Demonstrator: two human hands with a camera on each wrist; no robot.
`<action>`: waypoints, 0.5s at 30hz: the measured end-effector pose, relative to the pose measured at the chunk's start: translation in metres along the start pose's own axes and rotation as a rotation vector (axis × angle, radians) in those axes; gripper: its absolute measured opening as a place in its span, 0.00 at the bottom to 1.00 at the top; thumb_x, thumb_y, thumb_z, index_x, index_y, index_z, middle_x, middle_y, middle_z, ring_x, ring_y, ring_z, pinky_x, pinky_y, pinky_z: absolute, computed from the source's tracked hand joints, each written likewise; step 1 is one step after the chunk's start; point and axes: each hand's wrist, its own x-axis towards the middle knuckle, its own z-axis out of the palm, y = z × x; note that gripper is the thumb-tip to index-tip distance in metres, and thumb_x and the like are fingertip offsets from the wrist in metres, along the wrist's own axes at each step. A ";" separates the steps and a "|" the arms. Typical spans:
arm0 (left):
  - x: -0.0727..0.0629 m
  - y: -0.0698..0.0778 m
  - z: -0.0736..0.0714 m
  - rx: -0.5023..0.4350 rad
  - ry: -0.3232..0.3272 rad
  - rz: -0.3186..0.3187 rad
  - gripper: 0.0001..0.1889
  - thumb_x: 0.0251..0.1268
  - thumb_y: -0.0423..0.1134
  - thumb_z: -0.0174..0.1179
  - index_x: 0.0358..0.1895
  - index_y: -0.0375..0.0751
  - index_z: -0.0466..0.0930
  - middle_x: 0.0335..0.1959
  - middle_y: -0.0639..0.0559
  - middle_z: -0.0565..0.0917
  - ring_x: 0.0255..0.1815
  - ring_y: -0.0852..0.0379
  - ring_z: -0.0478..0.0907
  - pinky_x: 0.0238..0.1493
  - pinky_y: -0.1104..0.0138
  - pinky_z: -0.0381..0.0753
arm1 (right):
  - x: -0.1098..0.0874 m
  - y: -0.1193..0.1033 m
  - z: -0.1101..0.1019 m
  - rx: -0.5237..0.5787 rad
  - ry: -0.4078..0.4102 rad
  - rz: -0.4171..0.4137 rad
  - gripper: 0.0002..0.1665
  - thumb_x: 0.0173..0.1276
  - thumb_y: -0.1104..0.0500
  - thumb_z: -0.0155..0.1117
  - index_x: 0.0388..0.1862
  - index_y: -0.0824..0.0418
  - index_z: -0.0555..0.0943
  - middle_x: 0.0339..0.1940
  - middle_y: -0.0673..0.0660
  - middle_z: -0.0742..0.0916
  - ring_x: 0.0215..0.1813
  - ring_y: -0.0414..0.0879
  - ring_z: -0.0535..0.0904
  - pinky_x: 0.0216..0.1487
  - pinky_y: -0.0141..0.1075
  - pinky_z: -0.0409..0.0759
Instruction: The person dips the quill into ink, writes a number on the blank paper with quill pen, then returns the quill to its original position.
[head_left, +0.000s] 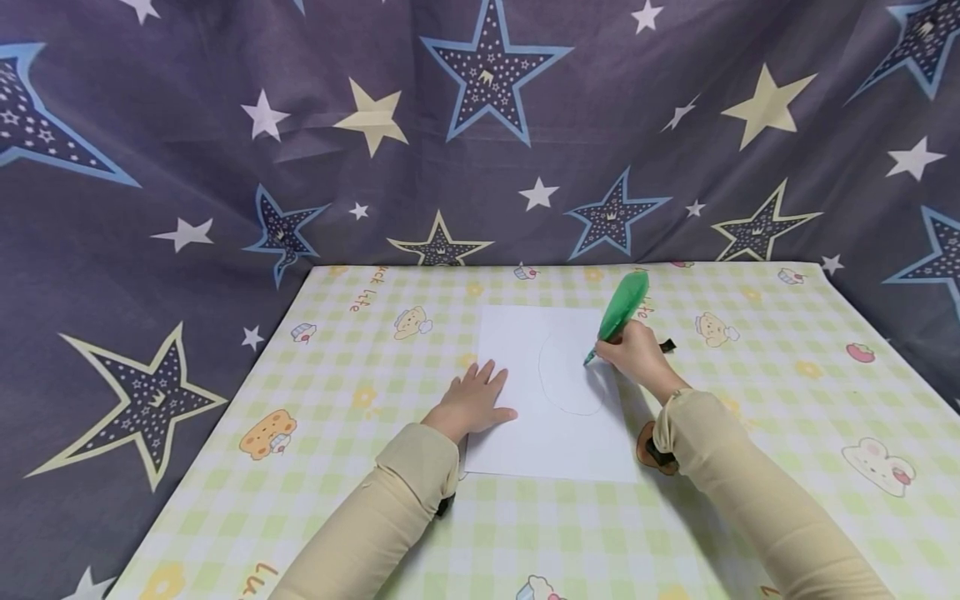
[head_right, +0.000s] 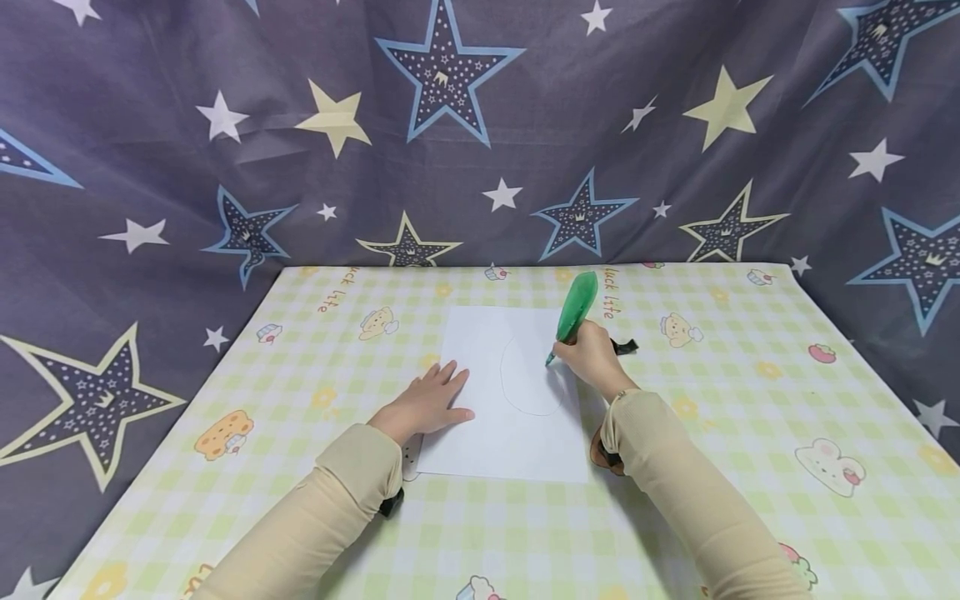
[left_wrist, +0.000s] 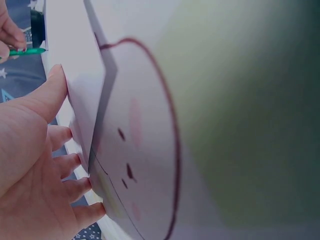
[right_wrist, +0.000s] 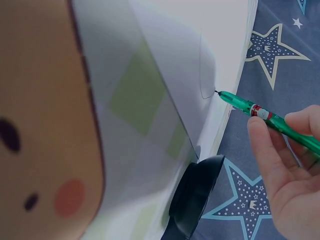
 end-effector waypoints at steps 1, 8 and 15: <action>0.000 0.000 0.000 0.000 0.001 0.001 0.38 0.65 0.57 0.50 0.73 0.43 0.49 0.73 0.43 0.46 0.72 0.42 0.39 0.67 0.48 0.44 | 0.000 0.000 0.000 0.000 0.001 -0.001 0.06 0.60 0.64 0.57 0.29 0.68 0.78 0.20 0.55 0.81 0.23 0.45 0.71 0.25 0.34 0.70; 0.000 -0.001 0.000 0.001 0.010 0.004 0.38 0.65 0.57 0.50 0.73 0.43 0.49 0.73 0.43 0.46 0.72 0.42 0.39 0.66 0.47 0.45 | 0.001 -0.002 0.001 0.006 0.006 -0.008 0.06 0.60 0.64 0.57 0.29 0.68 0.78 0.21 0.56 0.82 0.23 0.44 0.72 0.26 0.34 0.71; 0.000 -0.001 0.000 0.007 0.011 0.003 0.38 0.65 0.57 0.50 0.73 0.43 0.49 0.73 0.43 0.46 0.72 0.42 0.39 0.66 0.47 0.45 | 0.002 -0.003 0.002 0.008 0.005 -0.010 0.06 0.60 0.64 0.57 0.29 0.68 0.78 0.21 0.56 0.82 0.22 0.44 0.72 0.25 0.34 0.70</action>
